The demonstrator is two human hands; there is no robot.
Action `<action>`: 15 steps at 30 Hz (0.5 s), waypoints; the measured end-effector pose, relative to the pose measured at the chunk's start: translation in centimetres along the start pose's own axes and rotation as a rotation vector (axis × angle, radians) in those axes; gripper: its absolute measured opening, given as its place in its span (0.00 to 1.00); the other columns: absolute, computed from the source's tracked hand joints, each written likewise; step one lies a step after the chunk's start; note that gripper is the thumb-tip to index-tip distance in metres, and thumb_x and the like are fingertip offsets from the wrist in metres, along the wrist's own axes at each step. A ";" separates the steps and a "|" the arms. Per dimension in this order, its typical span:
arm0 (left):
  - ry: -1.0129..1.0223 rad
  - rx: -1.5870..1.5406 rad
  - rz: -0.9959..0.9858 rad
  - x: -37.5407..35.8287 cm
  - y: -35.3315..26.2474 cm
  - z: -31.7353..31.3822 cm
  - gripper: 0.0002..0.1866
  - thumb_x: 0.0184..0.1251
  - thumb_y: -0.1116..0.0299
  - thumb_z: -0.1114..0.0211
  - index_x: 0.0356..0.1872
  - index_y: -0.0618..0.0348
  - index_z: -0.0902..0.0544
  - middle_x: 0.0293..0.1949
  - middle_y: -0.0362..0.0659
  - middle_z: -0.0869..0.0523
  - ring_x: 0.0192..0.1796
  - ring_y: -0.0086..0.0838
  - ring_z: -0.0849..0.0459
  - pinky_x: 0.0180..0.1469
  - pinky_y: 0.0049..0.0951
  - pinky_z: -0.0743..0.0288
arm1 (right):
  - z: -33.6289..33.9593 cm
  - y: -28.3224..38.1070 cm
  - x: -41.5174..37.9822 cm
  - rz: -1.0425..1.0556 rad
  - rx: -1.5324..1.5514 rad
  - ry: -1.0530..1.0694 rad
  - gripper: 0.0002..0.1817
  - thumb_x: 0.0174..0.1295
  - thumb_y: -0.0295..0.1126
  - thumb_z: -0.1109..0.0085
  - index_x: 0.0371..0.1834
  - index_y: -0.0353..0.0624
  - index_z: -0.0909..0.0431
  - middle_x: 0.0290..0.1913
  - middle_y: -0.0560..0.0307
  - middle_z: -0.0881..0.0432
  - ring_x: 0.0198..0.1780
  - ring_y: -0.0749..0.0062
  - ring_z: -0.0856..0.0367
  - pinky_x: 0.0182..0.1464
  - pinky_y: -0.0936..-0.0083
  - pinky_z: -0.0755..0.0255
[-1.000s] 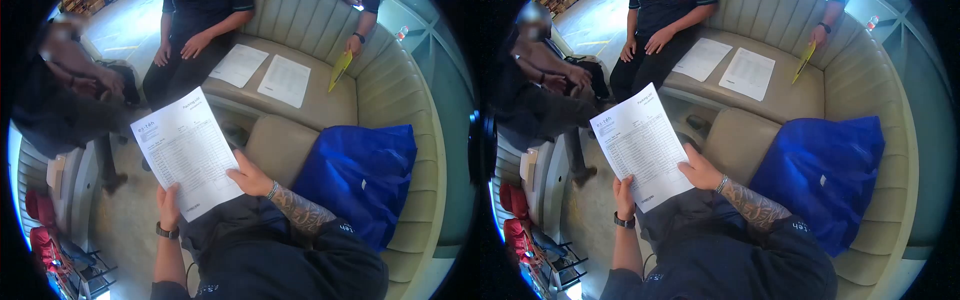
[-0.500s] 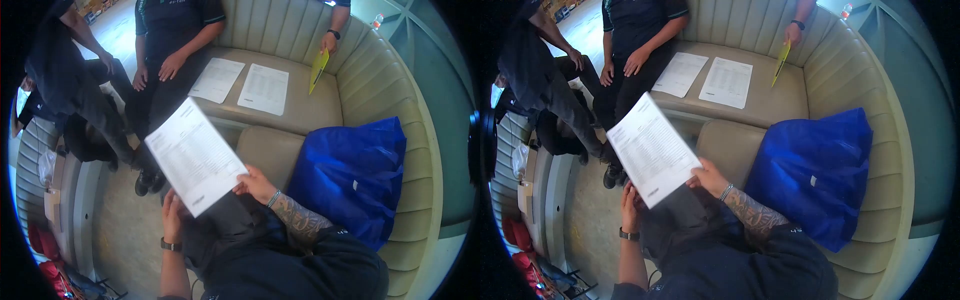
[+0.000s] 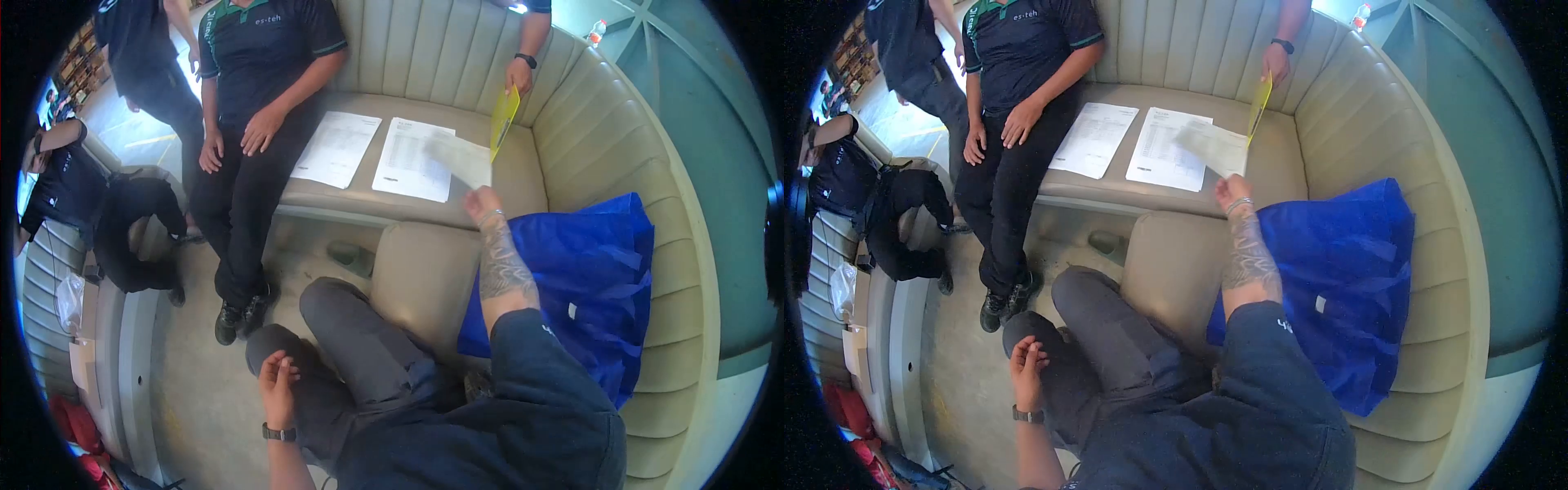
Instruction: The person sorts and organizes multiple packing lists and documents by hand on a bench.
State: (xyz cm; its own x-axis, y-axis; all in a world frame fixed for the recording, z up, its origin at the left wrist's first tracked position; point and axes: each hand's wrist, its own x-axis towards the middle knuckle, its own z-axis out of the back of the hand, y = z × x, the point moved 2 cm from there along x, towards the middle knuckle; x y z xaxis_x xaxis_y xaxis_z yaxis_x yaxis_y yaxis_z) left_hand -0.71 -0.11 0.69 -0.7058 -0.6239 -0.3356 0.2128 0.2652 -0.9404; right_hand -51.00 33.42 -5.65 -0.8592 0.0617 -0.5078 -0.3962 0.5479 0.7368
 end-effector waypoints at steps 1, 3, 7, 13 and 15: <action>-0.009 -0.032 -0.004 -0.1 0.2 0.1 0.13 0.73 0.65 0.38 0.53 0.58 0.24 0.41 0.37 0.19 0.39 0.19 0.21 0.42 0.21 0.24 | 1.5 1.0 1.7 0.028 -0.006 -0.013 0.04 0.62 0.25 0.54 0.38 0.42 0.29 0.28 0.55 0.23 0.27 0.68 0.21 0.26 0.72 0.22; -0.025 -0.064 -0.016 -0.1 0.4 0.3 0.12 0.73 0.65 0.38 0.52 0.58 0.24 0.41 0.37 0.19 0.38 0.19 0.21 0.42 0.21 0.23 | 3.1 3.4 3.2 0.055 -0.194 -0.081 0.04 0.62 0.25 0.53 0.37 0.42 0.29 0.29 0.54 0.23 0.26 0.68 0.22 0.27 0.70 0.22; -0.037 -0.093 -0.010 -0.2 0.2 -0.1 0.11 0.74 0.66 0.38 0.51 0.57 0.23 0.40 0.37 0.19 0.37 0.19 0.21 0.42 0.20 0.23 | 4.8 6.6 3.9 0.039 -0.222 -0.109 0.07 0.61 0.26 0.51 0.41 0.40 0.27 0.28 0.53 0.23 0.29 0.63 0.21 0.29 0.69 0.20; 0.030 0.102 0.060 0.6 -2.3 -1.4 0.14 0.72 0.66 0.36 0.53 0.59 0.23 0.41 0.38 0.18 0.40 0.19 0.19 0.41 0.21 0.23 | 8.9 8.5 7.0 0.352 -0.900 -0.865 0.40 0.60 0.47 0.44 0.69 0.27 0.38 0.63 0.31 0.30 0.66 0.35 0.35 0.66 0.49 0.37; 0.150 0.317 -0.139 2.1 -3.6 -2.4 0.16 0.70 0.66 0.35 0.54 0.61 0.21 0.43 0.39 0.17 0.40 0.21 0.19 0.42 0.22 0.23 | 5.1 8.6 3.6 0.368 -1.257 -0.632 0.43 0.61 0.56 0.44 0.67 0.29 0.34 0.67 0.30 0.32 0.68 0.33 0.37 0.71 0.54 0.42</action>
State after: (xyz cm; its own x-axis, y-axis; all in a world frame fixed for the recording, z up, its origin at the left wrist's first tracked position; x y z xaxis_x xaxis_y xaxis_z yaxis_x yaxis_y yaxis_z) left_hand -4.56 -0.61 3.53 -0.8287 -0.5170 -0.2145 0.2905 -0.0698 -0.9543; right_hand -55.84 42.65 -3.44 -0.8212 0.5662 -0.0709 -0.4907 -0.6373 0.5942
